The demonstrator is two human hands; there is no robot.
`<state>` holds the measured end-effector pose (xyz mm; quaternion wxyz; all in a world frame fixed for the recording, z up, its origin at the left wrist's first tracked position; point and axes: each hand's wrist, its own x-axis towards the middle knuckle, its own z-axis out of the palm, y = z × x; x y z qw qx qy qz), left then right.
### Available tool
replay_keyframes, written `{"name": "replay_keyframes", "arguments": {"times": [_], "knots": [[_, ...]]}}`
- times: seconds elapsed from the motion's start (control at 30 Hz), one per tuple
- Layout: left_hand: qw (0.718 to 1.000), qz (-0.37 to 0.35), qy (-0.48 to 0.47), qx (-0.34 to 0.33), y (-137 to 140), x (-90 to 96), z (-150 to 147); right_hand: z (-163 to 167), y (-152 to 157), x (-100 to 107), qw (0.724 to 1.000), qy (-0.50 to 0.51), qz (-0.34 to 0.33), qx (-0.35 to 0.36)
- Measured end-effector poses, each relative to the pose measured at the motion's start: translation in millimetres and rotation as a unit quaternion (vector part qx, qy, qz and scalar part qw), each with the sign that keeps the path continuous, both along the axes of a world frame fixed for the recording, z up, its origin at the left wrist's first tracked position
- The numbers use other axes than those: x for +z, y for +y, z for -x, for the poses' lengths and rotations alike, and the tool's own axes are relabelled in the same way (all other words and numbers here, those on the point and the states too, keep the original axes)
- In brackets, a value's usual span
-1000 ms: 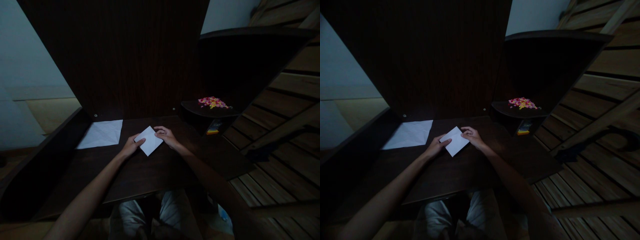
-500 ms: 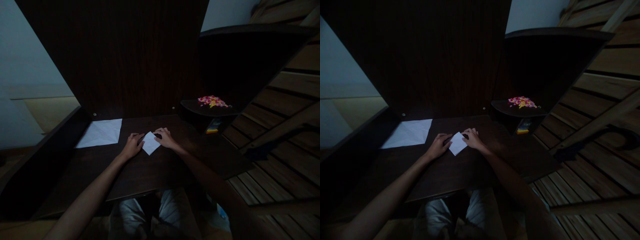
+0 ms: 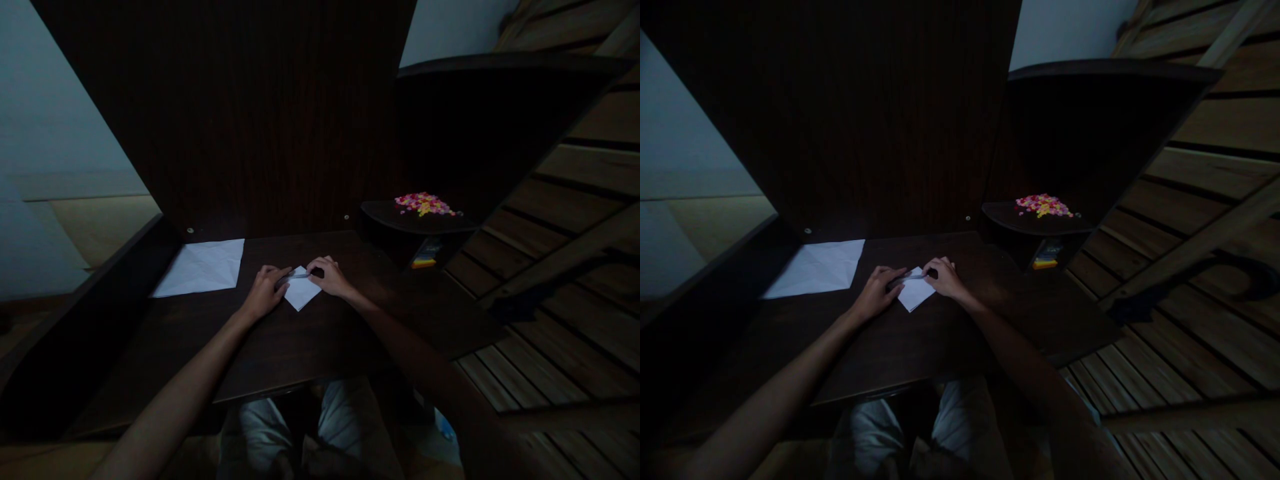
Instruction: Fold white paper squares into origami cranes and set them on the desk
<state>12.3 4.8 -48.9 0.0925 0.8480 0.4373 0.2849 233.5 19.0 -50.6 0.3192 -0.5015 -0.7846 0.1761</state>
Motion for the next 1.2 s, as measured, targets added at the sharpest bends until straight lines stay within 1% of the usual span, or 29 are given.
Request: {"name": "replay_keyframes", "arguments": {"times": [0.07, 0.17, 0.3, 0.4, 0.47, 0.67, 0.77, 0.83, 0.93, 1.03, 1.13, 1.2], "knots": [[0.999, -0.012, 0.013, -0.032, 1, -0.9, 0, -1, -1, 0, 1.0, -0.014, -0.01, 0.012], [0.996, -0.024, 0.027, -0.082, 4, -7.1, 0, -2, -2, 0, 0.997, -0.06, -0.033, 0.022], [0.992, -0.024, 0.046, -0.112, 6, -13.7, -1, -1, -4, 1, 0.99, -0.126, -0.051, 0.026], [0.988, -0.011, 0.071, -0.134, 2, -11.5, -3, 0, -6, 3, 0.988, -0.147, -0.047, 0.016], [0.986, 0.001, 0.093, -0.136, -1, -8.3, -5, 1, -8, 4, 0.986, -0.158, -0.04, 0.018], [0.984, 0.026, 0.139, -0.111, -8, -2.3, -7, -2, -10, 9, 0.979, -0.203, 0.004, 0.023], [0.982, 0.027, 0.153, -0.111, -9, -0.5, -6, -5, -10, 8, 0.979, -0.202, -0.003, 0.032], [0.982, 0.019, 0.156, -0.106, -9, 0.6, -6, -6, -11, 7, 0.979, -0.193, -0.019, 0.062], [0.984, -0.005, 0.15, -0.093, -9, 1.9, -6, -7, -11, 6, 0.976, -0.177, -0.031, 0.124], [0.987, -0.019, 0.134, -0.085, -9, 3.0, -6, -10, -11, 8, 0.974, -0.161, -0.015, 0.16], [0.989, -0.019, 0.122, -0.084, -9, 4.7, -5, -13, -10, 12, 0.971, -0.149, 0.011, 0.188], [0.989, -0.018, 0.117, -0.087, -9, 6.0, -5, -14, -9, 12, 0.972, -0.133, 0.02, 0.193]]}}
